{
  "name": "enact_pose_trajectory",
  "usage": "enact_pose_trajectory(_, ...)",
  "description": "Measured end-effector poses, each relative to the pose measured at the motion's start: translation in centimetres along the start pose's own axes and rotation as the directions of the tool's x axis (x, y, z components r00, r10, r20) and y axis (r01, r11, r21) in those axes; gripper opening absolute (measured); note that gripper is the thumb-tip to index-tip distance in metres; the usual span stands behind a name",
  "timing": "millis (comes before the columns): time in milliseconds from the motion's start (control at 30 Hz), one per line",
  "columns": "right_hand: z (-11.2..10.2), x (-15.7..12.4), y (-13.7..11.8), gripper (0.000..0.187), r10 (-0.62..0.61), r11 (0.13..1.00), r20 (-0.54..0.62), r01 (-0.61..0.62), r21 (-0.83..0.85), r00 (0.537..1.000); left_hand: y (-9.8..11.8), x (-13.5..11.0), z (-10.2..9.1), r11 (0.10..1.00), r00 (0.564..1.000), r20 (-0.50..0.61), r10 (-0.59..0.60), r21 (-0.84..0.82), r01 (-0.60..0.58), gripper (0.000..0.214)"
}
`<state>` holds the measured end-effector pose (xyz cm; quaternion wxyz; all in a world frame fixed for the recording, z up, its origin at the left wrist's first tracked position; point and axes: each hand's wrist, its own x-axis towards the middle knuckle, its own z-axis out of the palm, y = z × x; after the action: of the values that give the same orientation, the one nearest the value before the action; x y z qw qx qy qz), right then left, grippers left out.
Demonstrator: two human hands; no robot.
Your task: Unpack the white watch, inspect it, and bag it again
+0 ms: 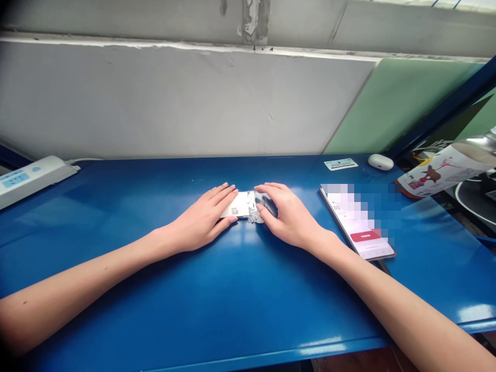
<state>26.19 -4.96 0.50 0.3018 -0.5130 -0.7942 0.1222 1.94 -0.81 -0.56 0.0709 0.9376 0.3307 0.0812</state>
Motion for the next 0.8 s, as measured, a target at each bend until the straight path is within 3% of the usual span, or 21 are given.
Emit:
enact_pose_trajectory(100, -0.10, 0.12, 0.04, 0.031, 0.099, 0.994, -0.073, -0.102, -0.038, 0.992, 0.01, 0.01, -0.09, 1.000, 1.000, 0.018, -0.003, 0.015, 0.003, 0.063)
enact_pose_trajectory(267, -0.18, -0.02, -0.37, 0.031, 0.174, 0.983, -0.031, -0.172, 0.059, 0.984, 0.12, 0.02, -0.27, 1.000, 0.999, 0.031, -0.008, 0.027, 0.007, 0.063)
enact_pose_trajectory(433, -0.05, -0.22, -0.52, 0.034, 0.045, 0.990, 0.030, -0.049, 0.131, 0.999, 0.09, 0.02, -0.19, 1.000, 0.999, 0.041, -0.011, 0.027, 0.010, 0.064)
enact_pose_trajectory(600, 0.21, -0.34, -0.32, 0.035, -0.084, 0.994, 0.096, 0.077, 0.075, 0.992, -0.10, -0.07, 0.07, 1.000, 1.000, 0.030, 0.000, 0.026, -0.001, 0.064)
enact_pose_trajectory(800, 0.61, -0.44, 0.02, 0.035, -0.117, 0.992, 0.094, 0.120, -0.026, 0.989, -0.12, -0.08, 0.08, 1.000, 1.000, 0.013, 0.009, 0.022, -0.009, 0.063)
